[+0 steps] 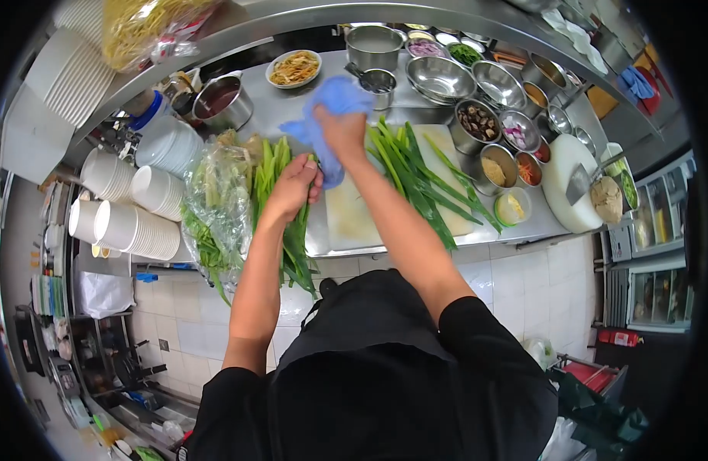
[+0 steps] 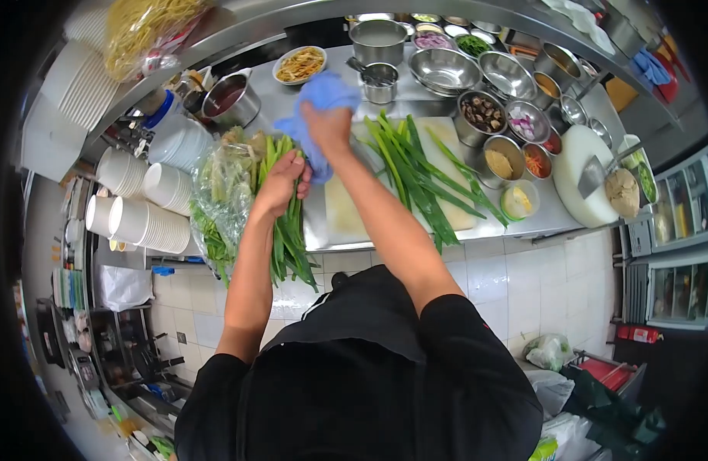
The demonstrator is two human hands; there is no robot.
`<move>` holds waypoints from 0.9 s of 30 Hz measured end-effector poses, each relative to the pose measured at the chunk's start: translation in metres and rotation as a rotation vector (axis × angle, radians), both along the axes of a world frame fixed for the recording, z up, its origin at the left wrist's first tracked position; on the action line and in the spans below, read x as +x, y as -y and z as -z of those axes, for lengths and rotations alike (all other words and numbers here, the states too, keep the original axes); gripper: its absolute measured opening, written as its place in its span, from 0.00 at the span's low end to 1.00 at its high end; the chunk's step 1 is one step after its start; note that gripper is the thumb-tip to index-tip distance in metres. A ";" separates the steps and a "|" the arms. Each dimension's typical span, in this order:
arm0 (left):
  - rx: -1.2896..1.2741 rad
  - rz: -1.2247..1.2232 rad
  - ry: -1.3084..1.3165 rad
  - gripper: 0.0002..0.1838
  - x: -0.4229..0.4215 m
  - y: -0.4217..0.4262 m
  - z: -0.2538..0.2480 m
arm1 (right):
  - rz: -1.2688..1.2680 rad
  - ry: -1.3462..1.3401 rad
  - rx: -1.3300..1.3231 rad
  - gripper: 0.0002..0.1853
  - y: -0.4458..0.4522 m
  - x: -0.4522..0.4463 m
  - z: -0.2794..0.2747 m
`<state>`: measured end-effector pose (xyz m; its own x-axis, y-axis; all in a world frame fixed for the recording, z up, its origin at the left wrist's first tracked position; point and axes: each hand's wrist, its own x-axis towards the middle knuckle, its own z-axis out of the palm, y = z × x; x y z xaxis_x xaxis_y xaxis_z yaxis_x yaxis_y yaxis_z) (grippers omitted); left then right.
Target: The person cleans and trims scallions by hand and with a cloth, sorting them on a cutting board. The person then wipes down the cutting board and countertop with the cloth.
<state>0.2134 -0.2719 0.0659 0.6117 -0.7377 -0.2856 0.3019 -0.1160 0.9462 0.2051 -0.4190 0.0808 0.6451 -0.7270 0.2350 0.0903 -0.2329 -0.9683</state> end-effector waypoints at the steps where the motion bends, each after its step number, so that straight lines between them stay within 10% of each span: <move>1: -0.099 -0.020 -0.068 0.12 0.004 -0.009 -0.008 | -0.019 0.008 0.001 0.22 0.007 0.004 -0.012; 4: -0.270 -0.168 -0.176 0.12 0.019 -0.025 -0.022 | -0.126 0.285 0.470 0.20 0.020 -0.003 -0.030; 6: -0.582 -0.268 -0.273 0.14 0.034 -0.017 -0.025 | -0.712 0.386 1.000 0.17 0.002 -0.025 -0.029; 7: -0.576 -0.277 -0.285 0.14 0.039 -0.006 -0.024 | -0.950 0.259 0.860 0.22 -0.018 -0.040 -0.044; 10: -0.601 -0.745 0.134 0.11 0.052 0.033 -0.038 | -0.638 0.392 0.274 0.25 -0.059 -0.036 -0.019; 12: -0.625 -0.805 0.092 0.09 0.070 0.034 -0.043 | -0.705 0.222 0.503 0.24 -0.039 -0.063 -0.010; 14: -0.628 -0.825 -0.009 0.08 0.098 0.040 -0.040 | -0.591 -0.108 -0.160 0.28 -0.014 -0.099 0.010; 18: -0.485 -0.796 -0.174 0.09 0.100 0.077 0.000 | -0.574 -0.424 0.175 0.35 0.048 -0.230 0.020; 25: 0.028 -0.740 -0.166 0.17 -0.004 0.200 0.094 | 0.027 -0.157 0.414 0.25 0.110 -0.350 0.064; 27: 0.602 -0.967 1.100 0.22 0.002 0.219 0.164 | 0.079 -0.163 0.318 0.24 0.105 -0.351 0.046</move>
<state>0.2149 -0.4907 -0.0979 0.8609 0.0901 0.5007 -0.2926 -0.7175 0.6322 -0.1457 -0.5239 0.0345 0.5944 -0.7964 -0.1119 -0.0774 0.0818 -0.9936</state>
